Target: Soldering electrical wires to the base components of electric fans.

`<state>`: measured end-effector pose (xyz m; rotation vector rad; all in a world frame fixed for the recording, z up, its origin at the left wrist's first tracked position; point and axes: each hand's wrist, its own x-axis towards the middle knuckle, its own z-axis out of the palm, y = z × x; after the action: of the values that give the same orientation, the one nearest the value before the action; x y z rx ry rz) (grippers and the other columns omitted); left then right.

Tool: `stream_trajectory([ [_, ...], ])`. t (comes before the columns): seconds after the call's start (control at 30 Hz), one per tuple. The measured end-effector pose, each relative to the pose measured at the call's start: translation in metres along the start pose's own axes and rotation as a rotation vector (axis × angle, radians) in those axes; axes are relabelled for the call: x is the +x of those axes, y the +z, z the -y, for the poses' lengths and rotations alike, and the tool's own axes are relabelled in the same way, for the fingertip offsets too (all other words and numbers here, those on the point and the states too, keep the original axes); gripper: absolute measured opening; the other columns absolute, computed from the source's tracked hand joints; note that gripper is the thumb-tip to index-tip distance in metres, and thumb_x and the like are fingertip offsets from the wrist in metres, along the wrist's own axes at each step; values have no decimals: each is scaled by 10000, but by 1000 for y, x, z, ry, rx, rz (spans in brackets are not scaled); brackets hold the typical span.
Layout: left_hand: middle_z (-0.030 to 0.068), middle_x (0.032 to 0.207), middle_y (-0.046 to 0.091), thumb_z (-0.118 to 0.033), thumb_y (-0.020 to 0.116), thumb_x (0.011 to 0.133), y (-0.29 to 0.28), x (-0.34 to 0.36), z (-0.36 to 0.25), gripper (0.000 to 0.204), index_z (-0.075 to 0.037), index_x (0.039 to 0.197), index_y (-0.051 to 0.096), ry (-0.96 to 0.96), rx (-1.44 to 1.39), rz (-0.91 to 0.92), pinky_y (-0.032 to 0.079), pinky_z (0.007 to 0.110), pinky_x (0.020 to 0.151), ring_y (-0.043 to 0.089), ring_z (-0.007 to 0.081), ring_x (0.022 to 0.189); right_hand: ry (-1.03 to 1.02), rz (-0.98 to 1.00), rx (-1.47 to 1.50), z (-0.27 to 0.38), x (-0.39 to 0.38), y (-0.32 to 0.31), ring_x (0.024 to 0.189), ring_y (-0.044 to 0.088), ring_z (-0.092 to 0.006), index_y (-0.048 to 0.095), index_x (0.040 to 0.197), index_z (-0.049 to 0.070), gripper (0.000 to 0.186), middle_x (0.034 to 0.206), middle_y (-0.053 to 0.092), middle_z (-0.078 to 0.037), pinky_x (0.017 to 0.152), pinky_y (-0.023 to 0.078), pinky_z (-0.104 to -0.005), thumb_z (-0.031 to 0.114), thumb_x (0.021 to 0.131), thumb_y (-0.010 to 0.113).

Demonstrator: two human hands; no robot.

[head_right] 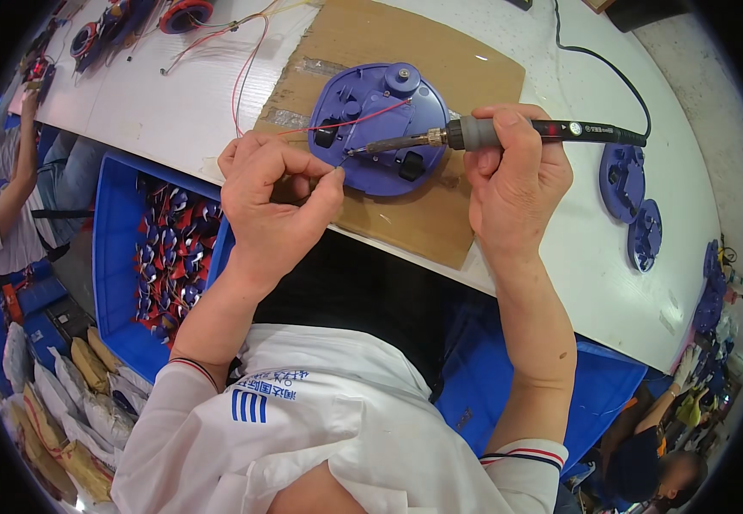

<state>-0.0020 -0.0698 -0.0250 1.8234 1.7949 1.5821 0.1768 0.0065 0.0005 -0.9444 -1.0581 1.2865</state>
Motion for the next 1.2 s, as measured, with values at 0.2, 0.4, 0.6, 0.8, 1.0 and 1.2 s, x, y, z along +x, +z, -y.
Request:
stream_trajectory([
  [0.2,-77,512,450,-22,662,605,2,0,1,185,-150,589,530,6,12,-4,284,320,848,440,117,643,20,-10,7,0,-1,0,373,273,-40,617,892,7,211,540,414,10,364,227,-167,169,931,488],
  [0.4,-78,511,447,-25,661,609,3,0,1,183,-152,593,530,7,11,-9,288,315,845,440,116,642,46,-33,26,3,1,-2,371,269,-40,620,896,11,219,545,417,10,364,220,-167,183,935,490],
  [0.6,-80,516,449,-24,660,609,3,0,1,183,-151,595,529,-1,-4,-8,289,313,843,441,115,644,83,-34,65,3,3,-4,375,269,-41,623,905,15,230,549,421,6,373,214,-166,203,936,495],
  [0.8,-83,525,453,-23,665,609,2,-1,3,191,-151,592,523,18,19,-13,285,303,835,441,110,649,134,-100,139,9,13,-7,377,265,-36,615,914,7,230,550,423,12,382,212,-171,211,927,509],
  [1.0,-29,624,511,-67,696,606,-5,8,-6,242,-113,826,607,67,29,30,314,333,862,468,139,670,159,-143,217,22,37,-25,377,251,-25,598,906,7,212,545,414,28,385,209,-177,205,914,522],
  [1.2,75,829,569,-117,731,617,13,35,-25,526,-60,1116,575,147,115,89,370,349,901,524,208,797,146,-159,310,22,47,-48,374,243,-21,587,888,13,203,542,417,32,380,202,-172,206,905,527],
])
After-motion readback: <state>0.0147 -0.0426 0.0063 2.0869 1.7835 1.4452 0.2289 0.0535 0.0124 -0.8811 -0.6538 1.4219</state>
